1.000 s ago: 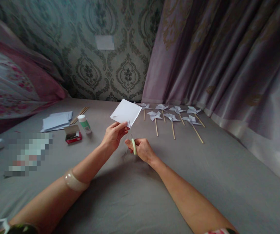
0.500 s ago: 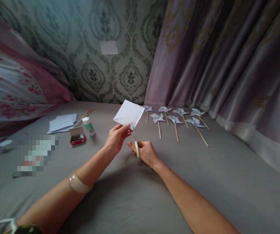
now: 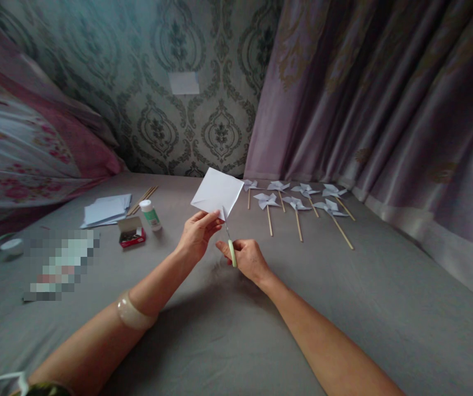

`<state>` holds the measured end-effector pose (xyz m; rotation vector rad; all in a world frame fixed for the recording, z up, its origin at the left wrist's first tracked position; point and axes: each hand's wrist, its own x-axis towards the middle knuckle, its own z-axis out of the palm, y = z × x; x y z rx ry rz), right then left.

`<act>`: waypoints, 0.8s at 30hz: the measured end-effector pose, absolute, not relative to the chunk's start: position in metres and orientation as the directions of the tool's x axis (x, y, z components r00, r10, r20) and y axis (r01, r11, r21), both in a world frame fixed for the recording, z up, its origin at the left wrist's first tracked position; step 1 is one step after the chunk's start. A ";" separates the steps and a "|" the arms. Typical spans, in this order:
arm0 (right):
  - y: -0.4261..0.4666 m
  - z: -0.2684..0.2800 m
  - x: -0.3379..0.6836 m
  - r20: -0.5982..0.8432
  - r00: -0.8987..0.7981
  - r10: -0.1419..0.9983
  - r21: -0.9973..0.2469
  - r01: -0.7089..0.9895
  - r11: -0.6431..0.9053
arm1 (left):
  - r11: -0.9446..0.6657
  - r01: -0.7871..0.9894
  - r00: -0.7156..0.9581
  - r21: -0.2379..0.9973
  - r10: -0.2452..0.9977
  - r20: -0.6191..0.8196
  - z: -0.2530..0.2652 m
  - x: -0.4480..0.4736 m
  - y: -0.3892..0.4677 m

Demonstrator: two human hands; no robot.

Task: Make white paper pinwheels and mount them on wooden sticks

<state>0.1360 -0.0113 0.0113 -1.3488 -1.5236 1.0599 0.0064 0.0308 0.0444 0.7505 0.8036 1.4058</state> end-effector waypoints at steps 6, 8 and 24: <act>-0.010 0.009 0.137 0.041 -0.095 0.995 -0.951 0.300 0.068 | 0.022 -0.531 -0.006 0.847 1.000 -0.029 0.044 0.007 0.030; -0.009 0.007 0.137 0.051 -0.089 0.995 -0.952 0.298 0.075 | 0.021 -0.524 -0.006 0.851 1.000 -0.028 0.044 0.008 0.029; -0.011 0.013 0.137 0.076 -0.062 0.995 -0.957 0.275 0.090 | 0.024 -0.511 0.027 0.859 1.000 -0.011 0.045 0.013 0.023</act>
